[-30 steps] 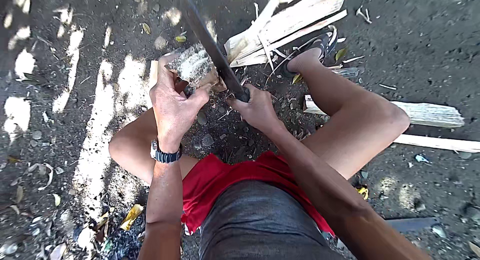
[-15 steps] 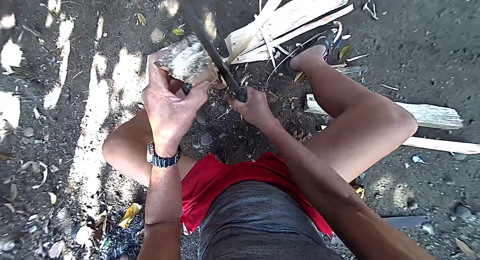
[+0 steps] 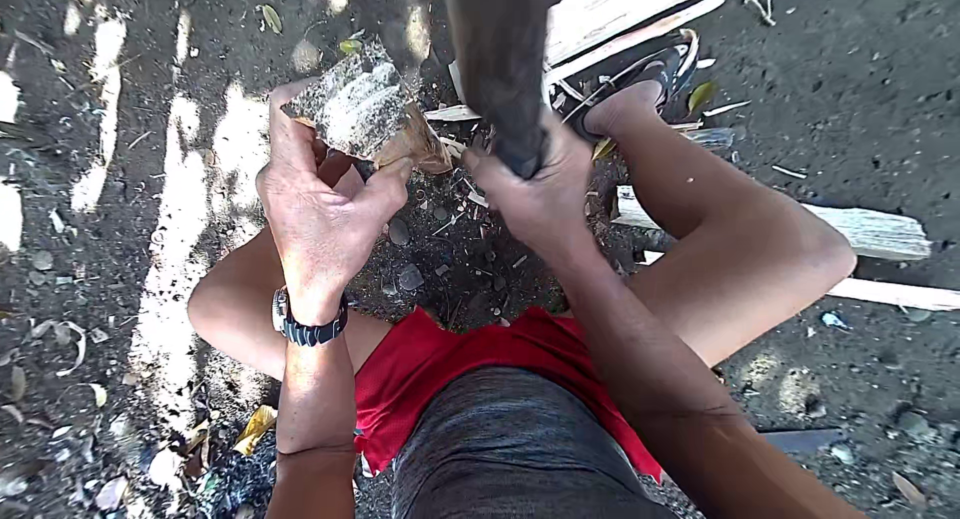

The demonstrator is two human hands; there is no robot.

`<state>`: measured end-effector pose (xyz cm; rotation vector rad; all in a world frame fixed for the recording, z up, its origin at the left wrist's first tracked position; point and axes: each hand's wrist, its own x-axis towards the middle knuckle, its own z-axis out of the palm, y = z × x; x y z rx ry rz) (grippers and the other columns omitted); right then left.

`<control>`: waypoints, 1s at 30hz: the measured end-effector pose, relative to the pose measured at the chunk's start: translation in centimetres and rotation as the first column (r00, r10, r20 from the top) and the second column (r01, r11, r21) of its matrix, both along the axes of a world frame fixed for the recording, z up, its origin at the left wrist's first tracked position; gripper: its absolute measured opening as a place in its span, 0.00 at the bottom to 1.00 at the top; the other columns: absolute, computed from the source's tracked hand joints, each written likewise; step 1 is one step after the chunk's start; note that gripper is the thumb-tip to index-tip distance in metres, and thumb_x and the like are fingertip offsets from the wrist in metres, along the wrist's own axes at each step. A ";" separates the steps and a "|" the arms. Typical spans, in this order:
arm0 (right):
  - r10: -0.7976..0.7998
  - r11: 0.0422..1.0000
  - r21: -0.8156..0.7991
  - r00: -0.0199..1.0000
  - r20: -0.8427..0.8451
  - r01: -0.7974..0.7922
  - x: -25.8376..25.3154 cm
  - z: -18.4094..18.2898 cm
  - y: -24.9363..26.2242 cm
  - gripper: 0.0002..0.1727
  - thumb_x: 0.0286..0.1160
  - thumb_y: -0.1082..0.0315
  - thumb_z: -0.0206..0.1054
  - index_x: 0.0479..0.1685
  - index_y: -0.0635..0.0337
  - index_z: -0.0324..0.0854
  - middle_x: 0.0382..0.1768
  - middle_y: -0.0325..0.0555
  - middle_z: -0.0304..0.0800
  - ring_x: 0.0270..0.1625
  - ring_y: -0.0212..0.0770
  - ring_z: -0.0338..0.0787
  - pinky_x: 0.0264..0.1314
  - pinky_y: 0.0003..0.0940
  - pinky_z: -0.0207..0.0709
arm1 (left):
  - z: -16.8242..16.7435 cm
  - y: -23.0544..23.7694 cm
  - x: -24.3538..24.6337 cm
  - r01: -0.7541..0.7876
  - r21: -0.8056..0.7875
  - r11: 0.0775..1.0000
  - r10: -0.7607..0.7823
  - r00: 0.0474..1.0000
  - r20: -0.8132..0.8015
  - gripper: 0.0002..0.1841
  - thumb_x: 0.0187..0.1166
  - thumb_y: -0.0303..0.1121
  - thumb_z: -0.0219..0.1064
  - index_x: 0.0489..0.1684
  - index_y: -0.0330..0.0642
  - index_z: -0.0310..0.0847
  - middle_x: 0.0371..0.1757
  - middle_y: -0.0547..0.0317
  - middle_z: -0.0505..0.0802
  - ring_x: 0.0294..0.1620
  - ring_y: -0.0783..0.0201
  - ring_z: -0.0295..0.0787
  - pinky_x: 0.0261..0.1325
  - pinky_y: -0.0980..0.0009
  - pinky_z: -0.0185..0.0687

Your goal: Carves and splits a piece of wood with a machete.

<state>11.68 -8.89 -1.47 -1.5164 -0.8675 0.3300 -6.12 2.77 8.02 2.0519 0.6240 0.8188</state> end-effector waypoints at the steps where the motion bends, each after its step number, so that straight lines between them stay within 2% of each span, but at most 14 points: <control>1: 0.002 0.990 -0.140 1.000 -0.004 -0.003 0.1 -2.7 0.1 0.16 0.71 0.58 0.79 0.43 0.61 0.82 0.25 0.39 0.85 0.23 0.33 0.84 0.26 0.35 0.82 | -0.2 0.1 0.1 -0.002 -0.001 1.000 0.002 1.000 0.013 0.36 0.63 0.22 0.76 0.76 0.35 0.65 0.61 0.57 0.88 0.61 0.67 0.90 0.60 0.71 0.93; 3: 0.029 0.883 -0.465 0.997 -0.078 -0.062 0.5 -9.0 -0.1 0.19 0.70 0.52 0.77 0.42 0.61 0.83 0.23 0.43 0.82 0.24 0.39 0.82 0.30 0.45 0.78 | -0.3 0.0 0.1 -0.016 -0.002 1.000 0.016 1.000 0.009 0.37 0.62 0.23 0.77 0.76 0.35 0.65 0.61 0.57 0.89 0.61 0.66 0.90 0.58 0.69 0.94; 5: 0.019 0.758 -0.639 0.984 -0.175 -0.128 0.9 -12.4 -0.7 0.22 0.70 0.48 0.74 0.42 0.60 0.84 0.24 0.48 0.85 0.24 0.47 0.86 0.32 0.55 0.82 | -0.2 -0.3 -0.4 -0.003 -0.019 1.000 0.002 1.000 -0.009 0.38 0.62 0.24 0.79 0.76 0.37 0.66 0.58 0.58 0.90 0.56 0.67 0.91 0.54 0.70 0.94; 8: 0.005 0.738 -0.664 0.985 -0.174 -0.122 0.5 -11.1 -1.5 0.25 0.71 0.45 0.73 0.46 0.61 0.85 0.28 0.51 0.89 0.29 0.50 0.90 0.38 0.59 0.84 | -0.4 -0.6 -0.5 0.005 0.001 1.000 -0.005 1.000 -0.028 0.38 0.61 0.26 0.81 0.76 0.38 0.68 0.57 0.59 0.91 0.52 0.70 0.91 0.50 0.73 0.93; 12: -0.034 0.924 -0.381 0.991 -0.128 -0.018 -0.7 -7.9 -2.7 0.22 0.71 0.47 0.75 0.47 0.58 0.84 0.23 0.40 0.86 0.20 0.36 0.85 0.25 0.41 0.83 | -0.4 -0.4 -0.2 0.007 0.018 1.000 -0.007 1.000 0.008 0.37 0.63 0.25 0.78 0.76 0.35 0.66 0.60 0.60 0.89 0.60 0.70 0.90 0.59 0.74 0.91; 14: -0.042 0.968 -0.252 0.994 -0.100 0.015 -0.7 -7.2 -2.2 0.19 0.71 0.52 0.77 0.46 0.58 0.83 0.23 0.37 0.85 0.20 0.32 0.85 0.24 0.36 0.83 | -0.2 -0.4 0.2 -0.001 0.023 1.000 0.000 1.000 0.016 0.36 0.63 0.23 0.78 0.74 0.35 0.67 0.60 0.60 0.88 0.61 0.70 0.89 0.60 0.74 0.91; 15: -0.043 0.968 -0.251 0.996 -0.076 0.023 -0.5 -7.7 -1.9 0.18 0.71 0.53 0.77 0.44 0.58 0.83 0.22 0.37 0.84 0.21 0.31 0.84 0.25 0.34 0.81 | -0.2 -0.5 0.4 -0.011 0.037 0.999 0.011 1.000 0.009 0.35 0.62 0.23 0.78 0.73 0.35 0.68 0.59 0.59 0.89 0.60 0.70 0.89 0.59 0.75 0.90; 17: -0.028 0.923 -0.384 0.997 -0.069 -0.001 0.1 -10.5 -1.1 0.19 0.71 0.52 0.76 0.44 0.60 0.83 0.24 0.41 0.83 0.24 0.35 0.82 0.30 0.39 0.79 | -0.2 -0.6 0.7 -0.009 0.045 0.999 0.009 1.000 -0.004 0.36 0.61 0.22 0.79 0.73 0.34 0.68 0.59 0.58 0.89 0.60 0.69 0.89 0.60 0.74 0.90; 19: -0.005 0.815 -0.573 0.988 -0.157 -0.087 1.4 -13.6 -0.1 0.22 0.70 0.49 0.75 0.44 0.61 0.85 0.26 0.48 0.86 0.27 0.46 0.87 0.35 0.54 0.81 | 0.0 -0.5 0.9 -0.016 0.023 1.000 0.016 1.000 -0.013 0.35 0.62 0.23 0.78 0.73 0.34 0.68 0.60 0.58 0.90 0.61 0.69 0.90 0.61 0.72 0.92; 21: 0.015 0.760 -0.640 0.987 -0.160 -0.115 1.8 -14.0 0.4 0.23 0.70 0.47 0.74 0.41 0.60 0.84 0.25 0.49 0.85 0.29 0.49 0.86 0.36 0.57 0.79 | 0.0 0.1 1.4 -0.036 -0.016 0.999 0.037 0.999 0.040 0.33 0.61 0.24 0.78 0.69 0.32 0.69 0.56 0.59 0.91 0.58 0.68 0.92 0.59 0.70 0.93; 23: 0.026 0.750 -0.653 0.992 -0.126 -0.103 1.3 -12.7 -0.1 0.24 0.70 0.45 0.75 0.42 0.61 0.84 0.25 0.49 0.84 0.28 0.49 0.85 0.36 0.57 0.78 | -0.8 0.8 1.7 -0.008 -0.037 0.999 0.013 0.988 0.157 0.35 0.59 0.23 0.80 0.68 0.26 0.67 0.56 0.51 0.91 0.59 0.58 0.93 0.62 0.57 0.95; 25: 0.012 0.815 -0.576 0.996 -0.085 -0.059 0.7 -10.7 -0.8 0.25 0.71 0.44 0.74 0.46 0.61 0.85 0.24 0.46 0.85 0.25 0.44 0.86 0.32 0.52 0.81 | -0.9 1.4 1.8 -0.006 -0.008 1.000 0.007 0.986 0.169 0.35 0.59 0.24 0.81 0.68 0.25 0.67 0.56 0.50 0.91 0.59 0.58 0.93 0.63 0.57 0.95; 27: -0.011 0.914 -0.405 0.999 -0.049 -0.010 -0.5 -8.6 -2.1 0.24 0.71 0.47 0.75 0.48 0.60 0.85 0.24 0.41 0.86 0.22 0.37 0.85 0.27 0.43 0.83 | -1.2 1.6 1.7 -0.011 -0.012 1.000 0.013 0.985 0.174 0.34 0.59 0.25 0.81 0.66 0.25 0.68 0.55 0.50 0.92 0.58 0.58 0.93 0.61 0.57 0.96; 30: -0.010 0.994 -0.107 1.000 0.019 0.012 -0.4 -6.3 -1.4 0.17 0.71 0.58 0.79 0.44 0.61 0.82 0.25 0.39 0.86 0.23 0.31 0.85 0.25 0.33 0.84 | -1.0 2.6 2.7 -0.001 -0.021 1.000 0.005 0.982 0.189 0.30 0.61 0.24 0.79 0.62 0.26 0.70 0.53 0.50 0.91 0.57 0.56 0.93 0.62 0.55 0.96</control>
